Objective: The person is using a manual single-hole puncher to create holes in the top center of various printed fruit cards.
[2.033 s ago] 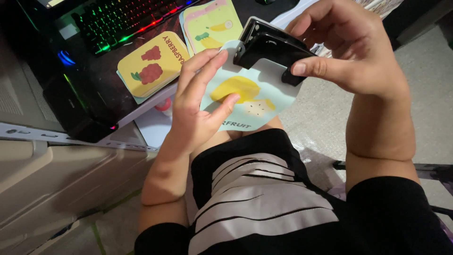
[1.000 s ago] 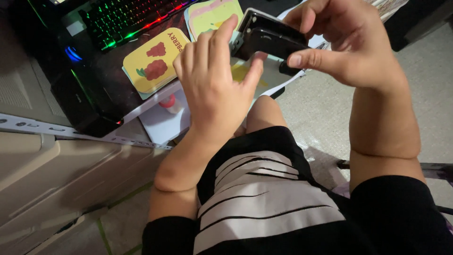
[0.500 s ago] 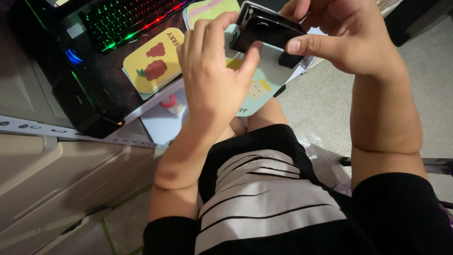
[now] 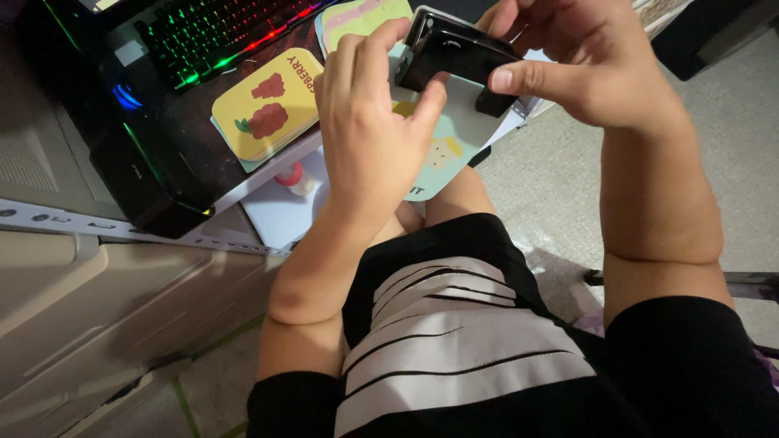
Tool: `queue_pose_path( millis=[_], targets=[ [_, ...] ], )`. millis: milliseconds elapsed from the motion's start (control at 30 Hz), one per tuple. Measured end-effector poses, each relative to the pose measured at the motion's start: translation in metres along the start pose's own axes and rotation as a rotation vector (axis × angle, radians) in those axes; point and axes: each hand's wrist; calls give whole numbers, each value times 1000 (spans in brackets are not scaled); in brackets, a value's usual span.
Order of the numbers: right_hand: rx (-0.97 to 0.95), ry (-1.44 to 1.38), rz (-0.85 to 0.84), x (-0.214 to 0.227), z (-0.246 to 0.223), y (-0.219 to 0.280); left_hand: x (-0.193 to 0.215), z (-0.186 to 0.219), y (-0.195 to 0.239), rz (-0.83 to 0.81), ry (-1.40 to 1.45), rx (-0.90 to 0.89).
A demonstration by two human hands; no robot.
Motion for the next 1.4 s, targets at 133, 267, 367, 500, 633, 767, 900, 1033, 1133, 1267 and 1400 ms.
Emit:
queue_pose_path(
  millis=[133, 267, 367, 500, 633, 767, 900, 1033, 1133, 1267, 1400],
  targets=[
    [-2, -30, -7, -3, 5, -3, -2, -4, 0, 9, -4, 9],
    [1, -96, 37, -12, 18, -3, -2, -11, 4, -8, 2, -4],
    [-15, -184, 52, -25, 39, -4, -9, -24, 13, -35, -11, 4],
    [-98, -368, 115, -46, 86, -1, -32, -56, 32, -174, -48, 90],
    [-112, -439, 154, -73, 139, -1, -24, -69, 40, -321, -18, 185],
    [-242, -449, 320, -90, 180, -4, -13, -94, 45, -600, 254, 559],
    [-332, -422, 408, -97, 158, -27, -27, -138, 58, -661, 392, 722],
    [-361, -443, 631, -41, 253, -43, -28, -147, 48, -515, 555, 720],
    [-320, -154, 888, -5, 311, -62, -53, -172, 39, -285, 656, 575],
    [-444, 554, 717, 3, 304, -76, -81, -179, 3, -175, 612, 560],
    [-11, 594, 835, -13, 285, -45, -106, -198, -23, -129, 544, 608]
  ],
)
Point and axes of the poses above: each hand's wrist, its own y-axis away from the middle knuckle, its own x-axis out of the back of the hand, z = x × y, and after that the axes turned 7 degrees about -z, right-handed
